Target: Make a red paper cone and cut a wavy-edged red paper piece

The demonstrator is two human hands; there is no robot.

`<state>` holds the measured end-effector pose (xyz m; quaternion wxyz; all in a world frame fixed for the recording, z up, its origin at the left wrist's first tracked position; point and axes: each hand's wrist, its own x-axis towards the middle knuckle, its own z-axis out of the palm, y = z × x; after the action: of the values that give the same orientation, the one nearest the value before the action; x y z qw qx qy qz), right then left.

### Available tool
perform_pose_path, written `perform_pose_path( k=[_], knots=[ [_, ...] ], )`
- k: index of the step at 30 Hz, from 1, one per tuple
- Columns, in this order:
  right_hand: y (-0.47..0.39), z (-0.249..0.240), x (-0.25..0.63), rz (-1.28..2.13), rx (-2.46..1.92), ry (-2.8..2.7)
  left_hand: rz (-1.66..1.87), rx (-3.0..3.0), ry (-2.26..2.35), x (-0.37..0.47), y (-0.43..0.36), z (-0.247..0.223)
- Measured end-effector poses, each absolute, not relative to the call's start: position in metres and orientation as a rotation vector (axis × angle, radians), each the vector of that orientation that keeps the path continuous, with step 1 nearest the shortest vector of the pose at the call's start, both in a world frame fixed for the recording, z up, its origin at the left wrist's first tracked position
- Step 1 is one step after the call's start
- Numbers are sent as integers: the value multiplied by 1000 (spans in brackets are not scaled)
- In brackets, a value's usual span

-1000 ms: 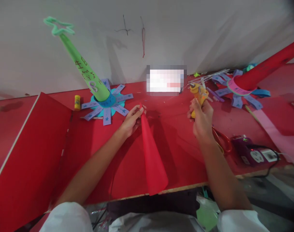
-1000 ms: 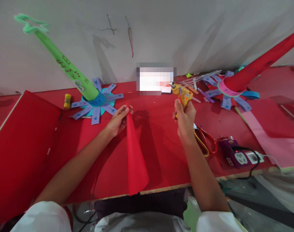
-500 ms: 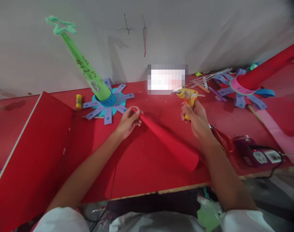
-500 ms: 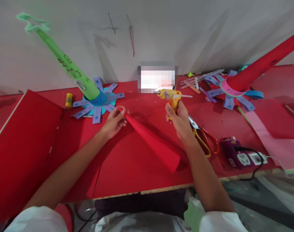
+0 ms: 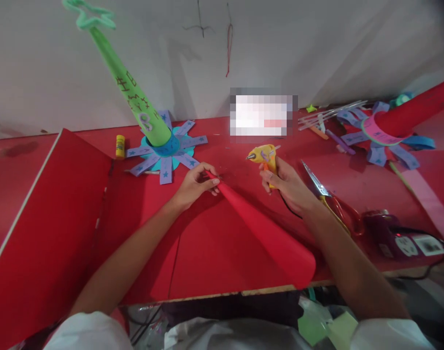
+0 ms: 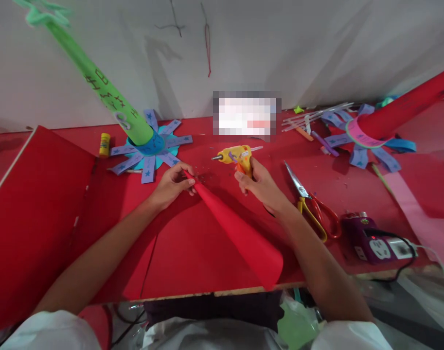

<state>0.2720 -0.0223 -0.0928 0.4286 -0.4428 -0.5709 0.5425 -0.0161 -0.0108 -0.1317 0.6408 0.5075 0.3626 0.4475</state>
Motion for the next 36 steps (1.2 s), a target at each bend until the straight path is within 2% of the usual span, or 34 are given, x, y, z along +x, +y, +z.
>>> perform_pose_path(
  k=[4,14,23,28,36],
  knots=[
    [-34,-108,254,1469,-1071,-1300,1035,1132,844,-16,-10,-133],
    [-59,-115,223,1153,-1255,-1273,1059,1248,908,-10,-14,-136],
    [-51,-118,235,1305,-1225,-1335,980,1232,923,-13,-16,-132],
    [-39,-117,256,935,-1436,-1502,960,1187,853,-16,-13,-133],
    [-24,-117,282,614,-1660,-1717,1003,1193,841,-18,-14,-134]
  ],
)
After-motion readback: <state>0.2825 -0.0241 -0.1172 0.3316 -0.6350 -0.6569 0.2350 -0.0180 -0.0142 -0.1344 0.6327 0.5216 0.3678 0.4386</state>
